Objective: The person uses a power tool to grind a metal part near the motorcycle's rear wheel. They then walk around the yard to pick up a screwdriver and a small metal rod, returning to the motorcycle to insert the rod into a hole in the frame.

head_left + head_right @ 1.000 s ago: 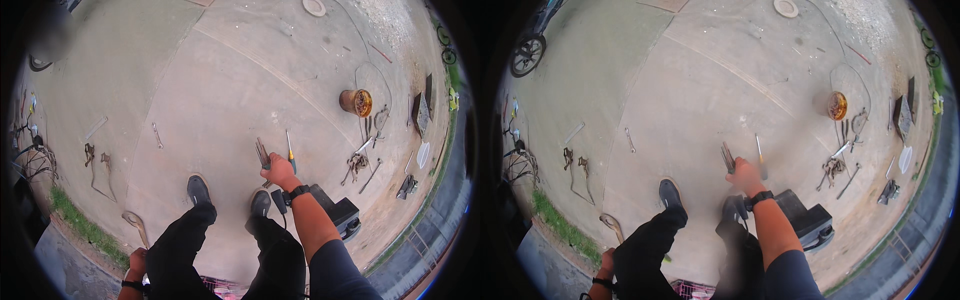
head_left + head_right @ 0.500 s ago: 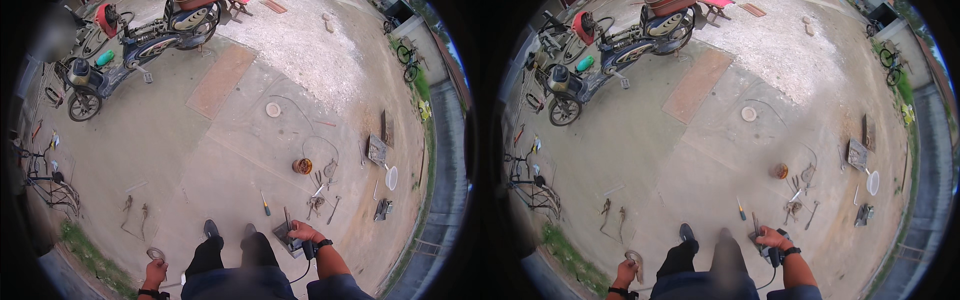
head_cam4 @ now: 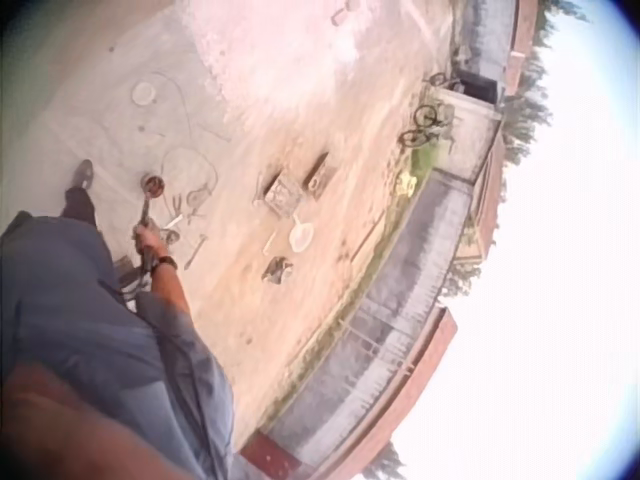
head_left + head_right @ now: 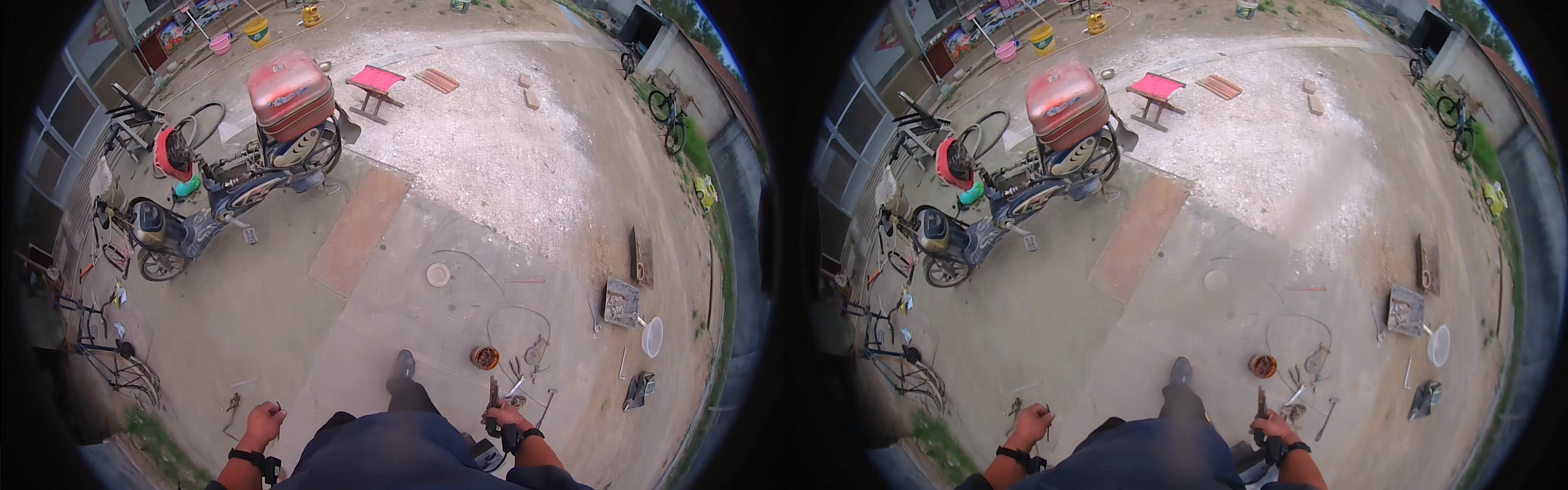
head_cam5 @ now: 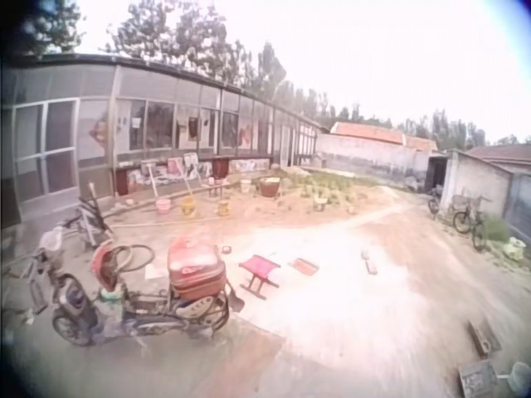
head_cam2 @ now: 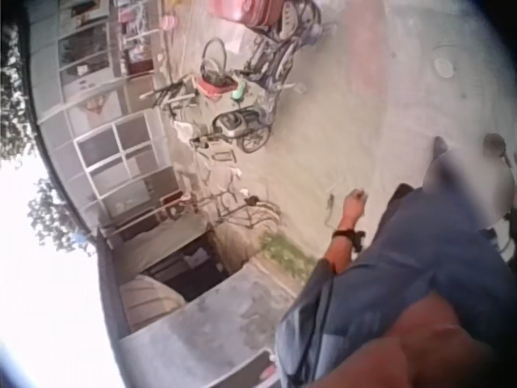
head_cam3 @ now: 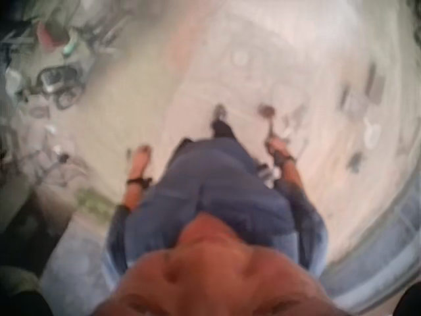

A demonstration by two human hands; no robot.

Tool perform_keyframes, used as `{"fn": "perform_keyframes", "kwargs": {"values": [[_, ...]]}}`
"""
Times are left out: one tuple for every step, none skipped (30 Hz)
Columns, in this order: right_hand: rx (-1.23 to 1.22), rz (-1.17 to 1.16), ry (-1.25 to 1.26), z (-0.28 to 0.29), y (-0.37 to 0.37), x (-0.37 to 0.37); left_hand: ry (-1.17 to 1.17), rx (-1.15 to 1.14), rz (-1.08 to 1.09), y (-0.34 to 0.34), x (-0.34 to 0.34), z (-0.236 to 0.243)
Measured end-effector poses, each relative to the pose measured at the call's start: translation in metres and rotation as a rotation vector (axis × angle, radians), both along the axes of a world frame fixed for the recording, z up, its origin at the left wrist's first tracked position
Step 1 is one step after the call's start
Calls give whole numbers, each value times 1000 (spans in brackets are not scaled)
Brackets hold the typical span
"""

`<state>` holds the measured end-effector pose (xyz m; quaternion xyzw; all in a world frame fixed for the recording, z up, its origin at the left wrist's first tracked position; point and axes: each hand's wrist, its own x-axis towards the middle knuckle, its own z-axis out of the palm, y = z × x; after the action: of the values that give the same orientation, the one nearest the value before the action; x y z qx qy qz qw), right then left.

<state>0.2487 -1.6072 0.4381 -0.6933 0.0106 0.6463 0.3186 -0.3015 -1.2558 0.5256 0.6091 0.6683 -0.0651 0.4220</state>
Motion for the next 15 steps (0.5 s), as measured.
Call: {"fn": "perform_keyframes", "kwargs": {"values": [[1, 20, -82, -1, 19, 21, 12, 12, -22, 15, 21, 7], [4, 40, -165, 9, 44, 40, 23, 27, -44, 29, 39, 14], [16, 33, -253, 22, 69, 57, 11, 13, -48, 44, 55, 20], [3, 53, -288, 52, 109, 74, 1, 0, -43, 57, 70, 25], [25, 60, -326, 59, 132, 95, -17, -14, -48, 72, 85, 27], [47, 65, -364, 63, 149, 113, -14, -2, -68, 88, 95, 22], [56, 94, -421, 48, 157, 134, -8, 7, -78, 103, 100, 10], [62, 113, -489, 20, 155, 159, -13, 17, -98, 122, 111, -1], [69, 141, -551, 2, 164, 180, -1, 19, -134, 141, 127, -4], [51, 130, -508, 21, 192, 188, 19, 25, -167, 162, 142, -2], [31, 119, -465, 44, 217, 196, 39, 31, -202, 182, 157, -1], [10, 105, -431, 67, 246, 205, 25, 43, -216, 205, 173, -5], [2, 85, -398, 71, 254, 218, 1, 58, -242, 233, 194, -12], [-29, 36, -406, 73, 263, 226, -22, 73, -267, 262, 216, -16], [-61, -13, -413, 80, 270, 231, -48, 31, -240, 292, 242, -16]]}}
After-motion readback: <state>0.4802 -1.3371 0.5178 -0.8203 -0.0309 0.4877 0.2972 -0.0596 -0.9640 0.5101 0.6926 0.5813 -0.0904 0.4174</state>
